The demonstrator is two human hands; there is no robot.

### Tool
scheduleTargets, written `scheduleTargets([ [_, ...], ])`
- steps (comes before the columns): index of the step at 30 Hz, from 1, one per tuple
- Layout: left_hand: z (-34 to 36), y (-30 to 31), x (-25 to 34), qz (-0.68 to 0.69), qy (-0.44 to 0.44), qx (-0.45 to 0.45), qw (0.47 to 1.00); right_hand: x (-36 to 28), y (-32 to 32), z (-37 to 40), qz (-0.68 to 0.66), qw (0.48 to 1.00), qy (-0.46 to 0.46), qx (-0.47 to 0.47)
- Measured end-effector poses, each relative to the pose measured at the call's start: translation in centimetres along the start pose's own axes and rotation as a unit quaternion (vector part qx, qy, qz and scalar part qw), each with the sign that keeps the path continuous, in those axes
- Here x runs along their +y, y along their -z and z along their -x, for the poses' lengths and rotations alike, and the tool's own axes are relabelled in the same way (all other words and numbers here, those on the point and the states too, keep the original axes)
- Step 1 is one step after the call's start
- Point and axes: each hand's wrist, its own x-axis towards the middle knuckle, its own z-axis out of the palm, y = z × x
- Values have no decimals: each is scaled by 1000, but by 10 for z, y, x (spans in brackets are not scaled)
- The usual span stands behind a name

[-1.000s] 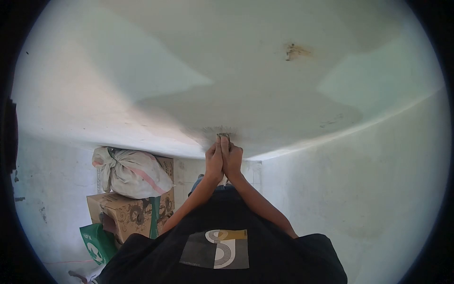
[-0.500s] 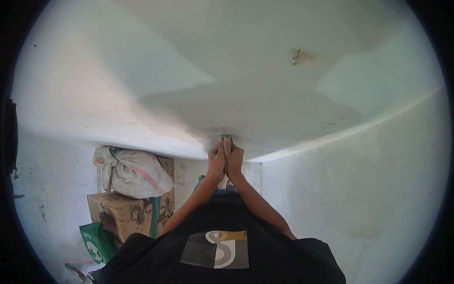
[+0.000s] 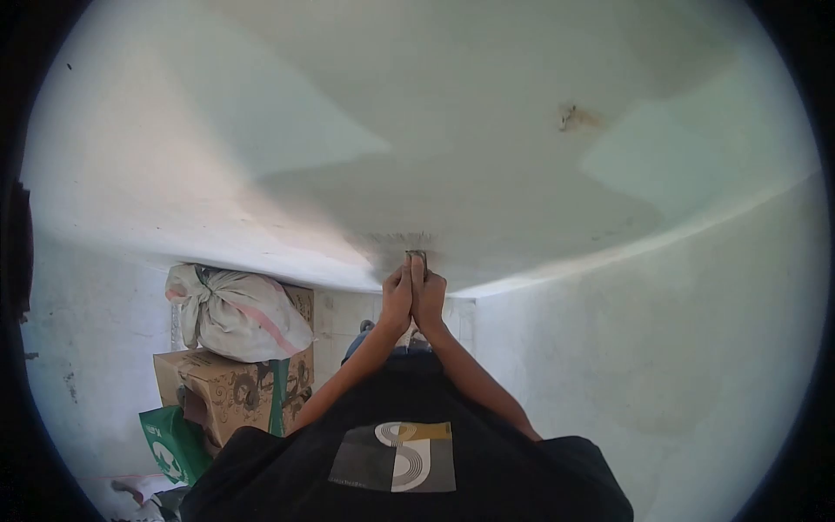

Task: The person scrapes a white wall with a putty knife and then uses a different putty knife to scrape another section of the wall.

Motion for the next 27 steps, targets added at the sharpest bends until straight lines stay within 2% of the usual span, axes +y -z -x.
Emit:
scheduleTargets([
  [4, 5, -6, -4, 37, 21, 55, 998, 8, -2, -2, 43, 999, -31, 1],
  [5, 5, -4, -6, 37, 26, 55, 997, 11, -1, -2, 38, 999, -16, -2],
  [7, -1, 5, -11, -44, 4, -5, 999, 18, -2, -5, 32, 999, 0, -4],
  [10, -7, -2, -11, -67, -11, 35, 997, 13, -5, -16, -7, 1000, 28, 6],
  [12, -4, -9, 6, -32, -22, 35, 999, 2, -5, -12, -8, 995, 93, 23],
  [15, -1, -2, 2, -12, -45, 8, 999, -1, -3, -11, 13, 998, 57, 9],
  [17, -2, -2, -13, 6, 7, 56, 998, 16, -5, -11, 18, 998, 53, 2],
  [18, 0, -4, -5, 6, -1, 56, 998, 7, -6, -10, 27, 999, 38, -6],
  [21, -2, -2, 11, -7, -27, 45, 999, -17, -5, -15, 25, 995, 102, -4],
  [23, -2, 8, 9, -8, -26, -29, 999, -8, 0, -9, 50, 995, 83, -13],
  [25, 7, 2, 1, 29, 4, 12, 999, -6, -2, -6, 27, 999, 16, -29],
  [27, 1, -7, 6, 67, -2, 62, 996, -21, -1, -12, 37, 997, 59, -22],
])
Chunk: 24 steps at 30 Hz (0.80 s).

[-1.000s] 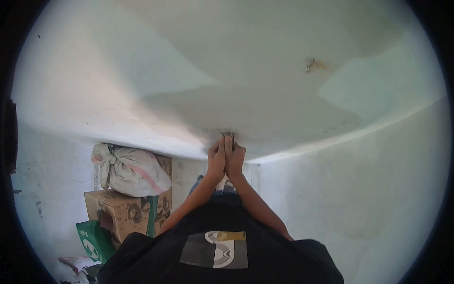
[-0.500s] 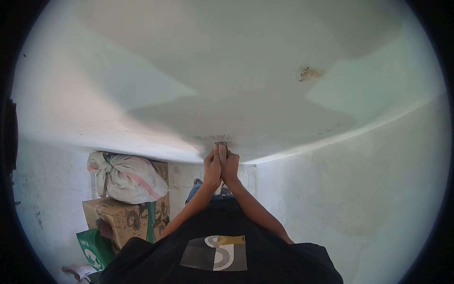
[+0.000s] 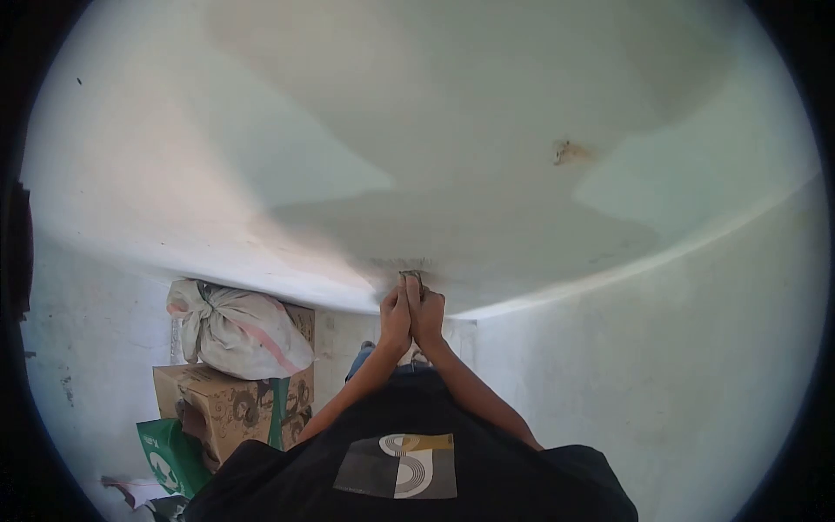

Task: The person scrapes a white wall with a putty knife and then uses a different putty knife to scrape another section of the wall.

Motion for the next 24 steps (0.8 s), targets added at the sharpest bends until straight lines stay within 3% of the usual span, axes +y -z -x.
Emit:
scheduleTargets([
  [4, -2, 10, 5, -65, -19, -35, 997, 11, -6, 3, 1, 999, 27, 22],
  [8, -5, 5, 1, -5, 0, 4, 1000, 17, -10, 1, -29, 999, -16, 4],
  [11, -2, 10, -3, -21, -18, -34, 999, 22, -5, 5, -15, 1000, 12, 7],
  [13, -4, 14, -12, -6, 37, -31, 999, 31, -9, 9, -3, 999, -47, -8],
  [16, -2, 4, -2, -17, -3, 0, 1000, 21, -9, 3, 2, 999, 35, 32],
  [19, -6, 14, -6, -53, 1, -54, 997, 21, -7, 3, -22, 1000, -2, 18],
  [24, -10, 15, -3, -26, -3, -18, 1000, 28, -18, 4, -22, 999, -19, 13],
])
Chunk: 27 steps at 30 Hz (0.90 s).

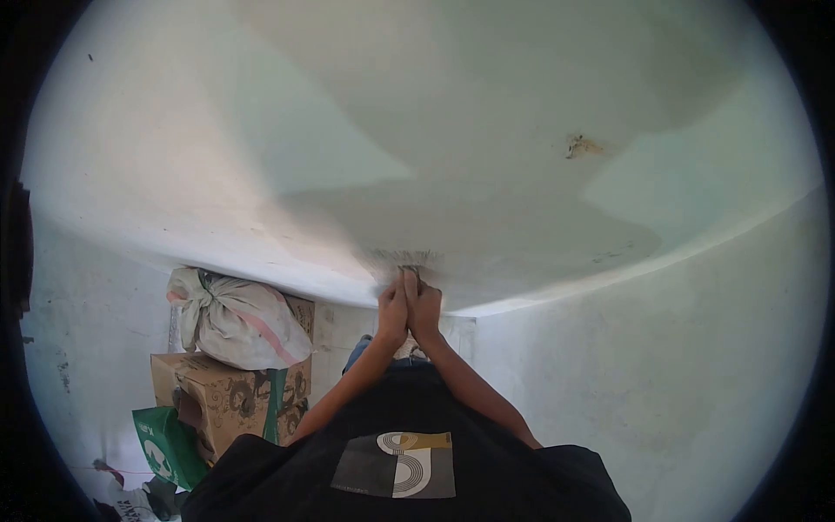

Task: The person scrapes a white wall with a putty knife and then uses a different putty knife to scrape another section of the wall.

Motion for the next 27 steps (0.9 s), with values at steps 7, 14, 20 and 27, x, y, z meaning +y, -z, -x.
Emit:
scheduleTargets([
  [7, -1, 5, -9, 49, 7, 15, 999, -3, -8, -5, 14, 1000, 20, -12],
  [14, 1, 16, -15, -6, 37, 8, 999, 7, -6, 7, 19, 999, -17, -40],
  [20, -11, 20, -10, -73, -30, -26, 997, 19, -14, -6, -24, 999, 12, -17],
  [27, -10, 25, -30, -134, -49, 14, 990, 40, -17, 4, -47, 998, -26, -13],
])
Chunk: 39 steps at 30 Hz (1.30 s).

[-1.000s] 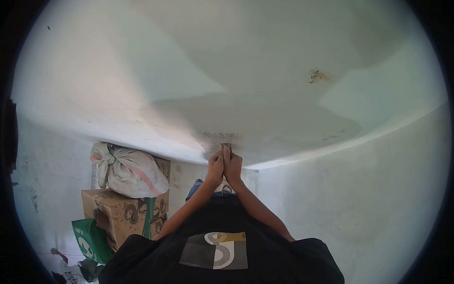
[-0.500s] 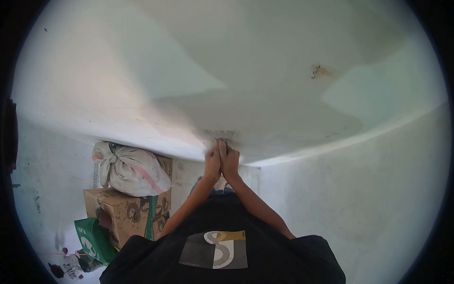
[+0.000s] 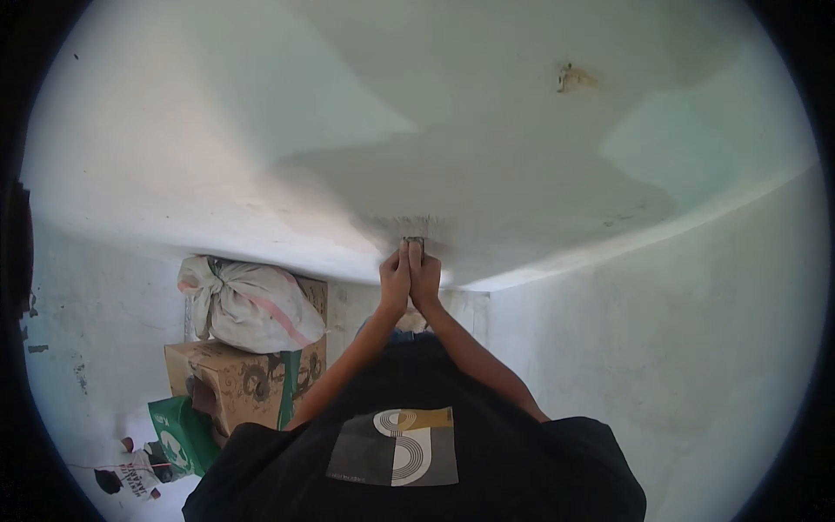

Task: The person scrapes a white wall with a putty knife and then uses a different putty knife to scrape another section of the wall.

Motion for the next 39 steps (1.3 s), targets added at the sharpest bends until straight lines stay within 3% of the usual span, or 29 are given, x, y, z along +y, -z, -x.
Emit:
scheduleTargets([
  [3, -1, 0, -24, -22, 1, -24, 999, 17, 3, 3, -5, 1000, -20, -20],
  [5, -2, -6, -24, -10, 4, 27, 1000, 20, 1, 1, 14, 999, -30, -8],
  [6, -10, -7, -19, -10, 0, 26, 1000, 12, -2, -1, -18, 1000, 18, 17],
  [10, -9, -1, -31, -42, -20, -38, 998, 30, 4, -6, 3, 1000, 3, -29],
  [12, -6, -6, -39, 5, 14, 8, 1000, 38, 0, -3, 39, 999, -7, -9],
  [15, 1, -7, 2, 15, 27, -10, 999, 1, 2, -4, 17, 999, 45, 7],
  [17, -1, 2, -34, 24, 36, -23, 999, 23, 3, 3, 23, 999, 25, -2],
  [19, -11, 1, -36, 40, 19, -34, 998, 22, 0, -6, 25, 999, 31, -14],
  [21, -7, -3, -33, 97, 66, -9, 993, 20, 1, -3, 25, 1000, 0, -19],
  [25, -10, 3, -32, 152, 57, -59, 985, 18, -3, -8, 46, 997, 55, -14],
  [28, -6, -1, -41, 160, 110, -15, 981, 23, 3, -3, 62, 997, 10, -54],
  [31, -7, -3, -30, 158, 79, -32, 984, 17, 2, -8, 46, 997, 59, -11],
  [35, -15, 3, -58, 117, 80, -60, 988, 43, 3, -6, 45, 998, 4, -43],
  [37, -6, -5, -46, 139, 128, -37, 981, 42, 5, -5, 65, 997, -9, -29],
  [39, -11, -8, -36, 87, 95, -33, 991, 30, 3, -8, 16, 1000, -15, 1],
])
